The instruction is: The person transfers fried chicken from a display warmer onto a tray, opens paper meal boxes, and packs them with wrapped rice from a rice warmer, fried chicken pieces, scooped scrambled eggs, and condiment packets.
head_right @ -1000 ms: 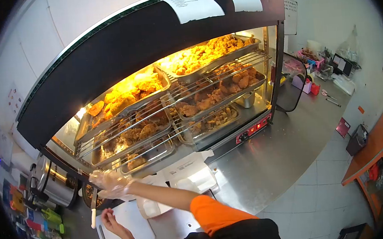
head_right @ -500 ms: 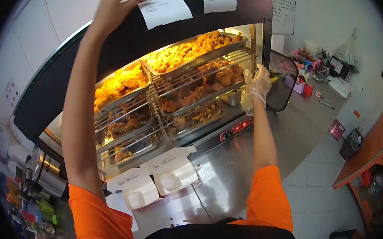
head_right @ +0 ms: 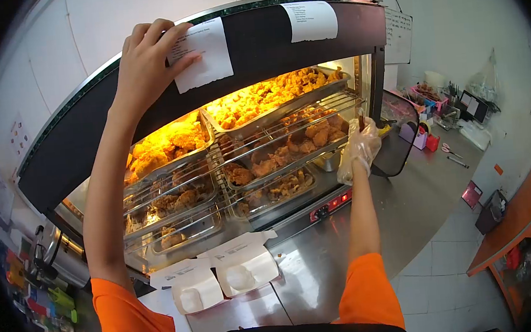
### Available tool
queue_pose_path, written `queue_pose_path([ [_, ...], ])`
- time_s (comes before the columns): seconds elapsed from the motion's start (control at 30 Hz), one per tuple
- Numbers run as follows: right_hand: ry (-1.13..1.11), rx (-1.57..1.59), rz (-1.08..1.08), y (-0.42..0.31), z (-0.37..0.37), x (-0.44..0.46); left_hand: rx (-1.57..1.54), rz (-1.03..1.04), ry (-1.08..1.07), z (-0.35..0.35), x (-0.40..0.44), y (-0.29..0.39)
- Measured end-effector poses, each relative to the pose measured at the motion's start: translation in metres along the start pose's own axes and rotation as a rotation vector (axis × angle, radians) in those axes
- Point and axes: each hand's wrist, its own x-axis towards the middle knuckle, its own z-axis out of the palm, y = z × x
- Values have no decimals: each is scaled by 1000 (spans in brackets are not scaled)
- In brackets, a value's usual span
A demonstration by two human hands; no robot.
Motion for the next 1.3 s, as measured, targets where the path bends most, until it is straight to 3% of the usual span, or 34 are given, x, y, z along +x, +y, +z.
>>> queue_pose_path([
  [0.07,-58,2,-48,-8,-8,-16,40,-38,7,3,-1,4],
  [0.17,-245,655,-67,-14,-5,-48,91,-93,64,11,-3,14],
  [0.23,-265,364,-168,-37,-30,-73,120,-111,94,13,-3,21],
  [0.27,-265,488,-248,-41,-30,-83,130,-114,96,10,-1,24],
  [0.37,-560,111,-298,-54,-55,-82,94,-145,87,2,1,28],
  [0.43,-489,-123,-310,-28,-21,-60,32,-228,-22,-15,5,37],
  [0.47,-520,-216,-463,-35,-15,-45,60,-180,-23,-8,1,30],
  [0.53,-532,-302,-264,-51,1,-35,73,-161,13,-7,0,29],
  [0.63,-1014,-763,-237,-68,29,0,57,-154,37,-6,-1,28],
  [0.67,-1051,-652,-294,-66,27,9,49,-158,31,-6,-2,28],
  [0.73,-818,-293,-310,-19,27,17,44,-157,29,-7,-2,26],
  [0.83,-926,603,70,-16,-7,9,52,-166,43,-8,-1,26],
  [0.9,-797,1122,174,-14,-29,-21,54,-177,59,-7,-2,27],
  [1.0,-835,1561,402,-9,-50,-57,55,-185,63,-4,-3,28],
  [1.1,-1066,1755,749,11,-58,-102,58,-174,87,-4,-3,30],
  [1.17,-1275,1528,593,-18,-87,-159,65,-172,79,-4,-5,30],
  [1.2,-1427,1415,706,-7,-78,-188,69,-173,80,-3,-4,30],
  [1.23,-1650,1170,489,14,-58,-226,72,-176,84,-2,-4,29],
  [1.3,-1977,686,-169,54,-17,-300,75,-175,71,-2,-4,30],
])
